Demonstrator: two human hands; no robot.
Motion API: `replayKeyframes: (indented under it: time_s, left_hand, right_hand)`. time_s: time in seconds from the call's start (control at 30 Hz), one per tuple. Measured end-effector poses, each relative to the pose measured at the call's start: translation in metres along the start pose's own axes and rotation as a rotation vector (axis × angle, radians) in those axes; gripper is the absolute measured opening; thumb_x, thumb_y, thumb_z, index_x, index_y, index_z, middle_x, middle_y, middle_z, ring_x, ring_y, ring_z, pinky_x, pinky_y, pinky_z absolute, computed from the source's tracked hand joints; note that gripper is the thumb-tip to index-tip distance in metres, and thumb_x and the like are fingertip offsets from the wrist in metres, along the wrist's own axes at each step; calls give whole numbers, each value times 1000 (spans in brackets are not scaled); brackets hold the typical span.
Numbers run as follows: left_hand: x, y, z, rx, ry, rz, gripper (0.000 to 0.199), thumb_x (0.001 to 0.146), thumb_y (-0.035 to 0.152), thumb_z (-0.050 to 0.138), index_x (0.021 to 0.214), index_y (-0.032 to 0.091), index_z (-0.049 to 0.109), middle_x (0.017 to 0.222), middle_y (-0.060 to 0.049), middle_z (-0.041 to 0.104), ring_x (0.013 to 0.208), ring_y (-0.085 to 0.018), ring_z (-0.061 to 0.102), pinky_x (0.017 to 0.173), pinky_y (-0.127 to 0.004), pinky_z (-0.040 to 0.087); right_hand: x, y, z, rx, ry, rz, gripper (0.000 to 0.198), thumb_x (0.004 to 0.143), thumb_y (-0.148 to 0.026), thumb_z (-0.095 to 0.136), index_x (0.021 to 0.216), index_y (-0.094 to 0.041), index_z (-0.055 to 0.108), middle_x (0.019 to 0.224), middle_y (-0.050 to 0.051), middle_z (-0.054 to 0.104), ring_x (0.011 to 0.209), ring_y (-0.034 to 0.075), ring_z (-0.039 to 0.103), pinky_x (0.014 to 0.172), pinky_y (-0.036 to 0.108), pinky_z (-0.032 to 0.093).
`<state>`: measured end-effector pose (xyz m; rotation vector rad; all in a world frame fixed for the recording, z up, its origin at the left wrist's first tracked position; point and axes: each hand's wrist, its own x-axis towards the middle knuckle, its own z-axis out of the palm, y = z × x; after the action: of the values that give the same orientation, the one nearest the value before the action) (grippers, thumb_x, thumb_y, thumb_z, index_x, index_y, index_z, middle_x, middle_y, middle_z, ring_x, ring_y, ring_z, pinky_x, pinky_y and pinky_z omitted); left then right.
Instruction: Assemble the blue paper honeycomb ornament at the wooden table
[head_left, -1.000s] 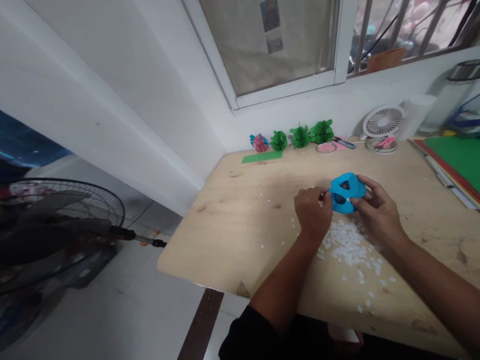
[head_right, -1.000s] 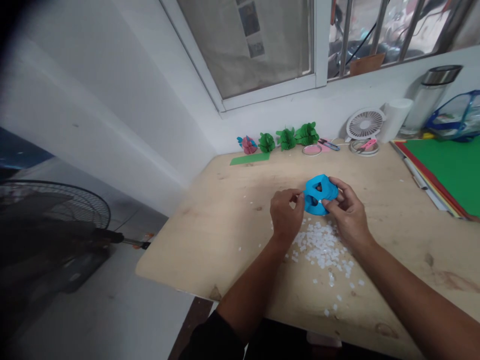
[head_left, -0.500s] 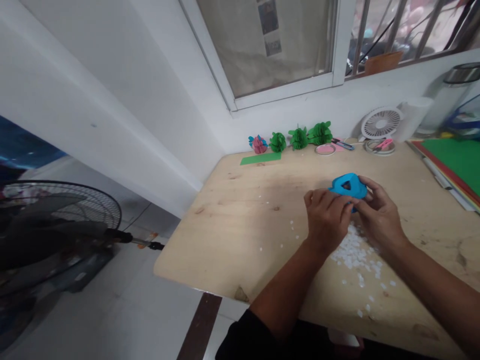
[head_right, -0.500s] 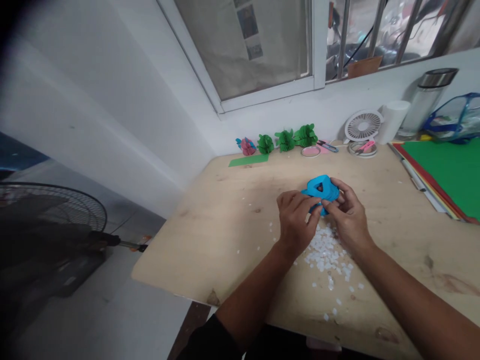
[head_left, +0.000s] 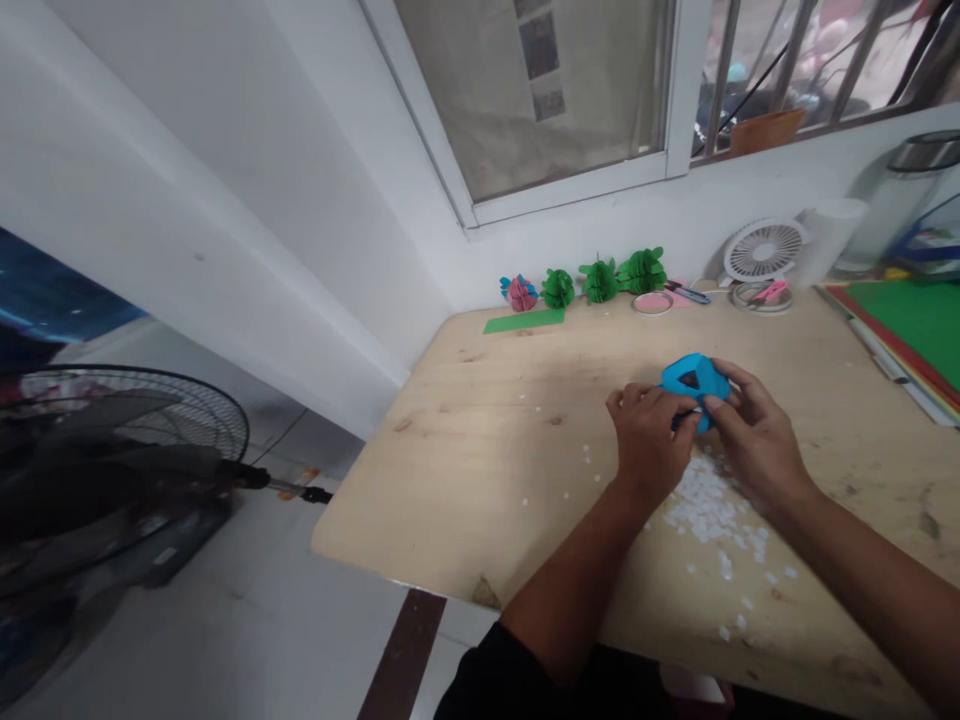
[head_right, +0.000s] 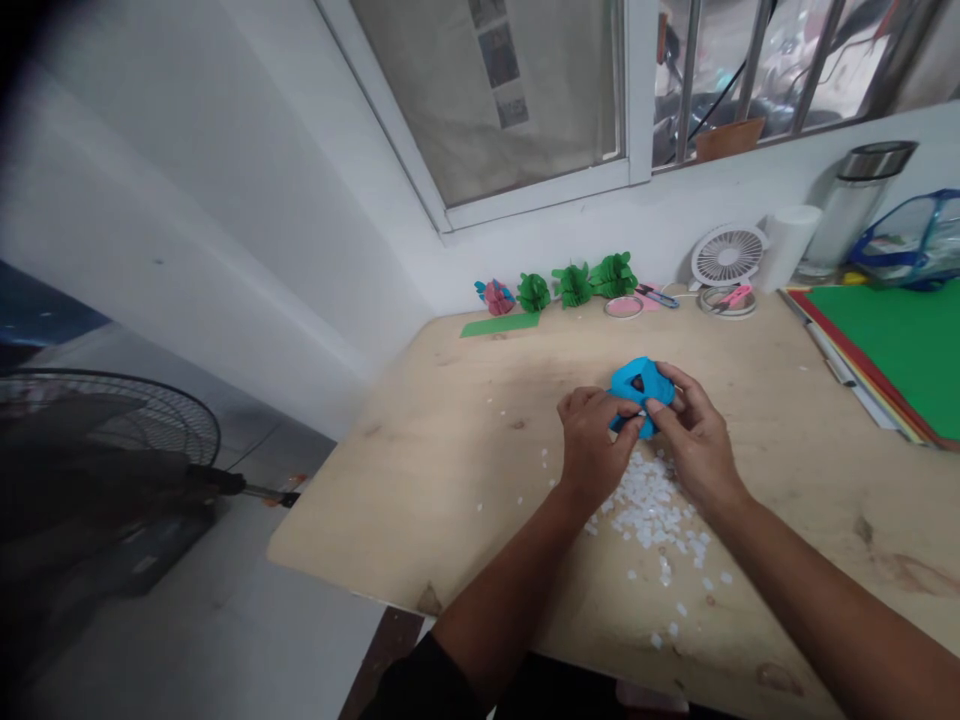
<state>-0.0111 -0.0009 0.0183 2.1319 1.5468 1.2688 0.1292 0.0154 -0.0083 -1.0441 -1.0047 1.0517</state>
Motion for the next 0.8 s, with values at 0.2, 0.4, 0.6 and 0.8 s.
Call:
replayKeyframes:
  time_s: [0.2,0.4,0.6,0.8]
  left_hand:
    - [1,-1,2,-4,-21,11,8,91,22,80,87,26,74,95,-1,82,105,-26,65,101,-43,41]
    - [-1,-4,4,2,-16,58,11,91,18,77,84,25,71,94,0,81,107,-26,65,102,-43,40]
    - [-1,-1,-2,-41,-27,114,14,87,17,77,81,24,67,93,1,81,109,-25,65,104,-43,40]
    - [-1,-1,-8,-125,3,196,28,80,19,83,67,24,58,99,-1,81,114,-26,66,108,-43,41]
  right_hand:
    - [-1,-3,4,-5,57,29,58,74,-55,91,123,-31,73,102,3,81,95,23,76,87,38,62]
    - [-2,-6,8,28,106,42,60,68,-54,95,119,-30,75,96,2,80,86,21,74,80,34,62]
    - [0,-11,9,74,129,58,55,68,-45,95,117,-30,76,88,0,78,80,19,73,74,33,61]
    - [2,-12,6,100,158,76,53,69,-42,93,117,-30,75,89,0,77,82,21,73,74,34,61]
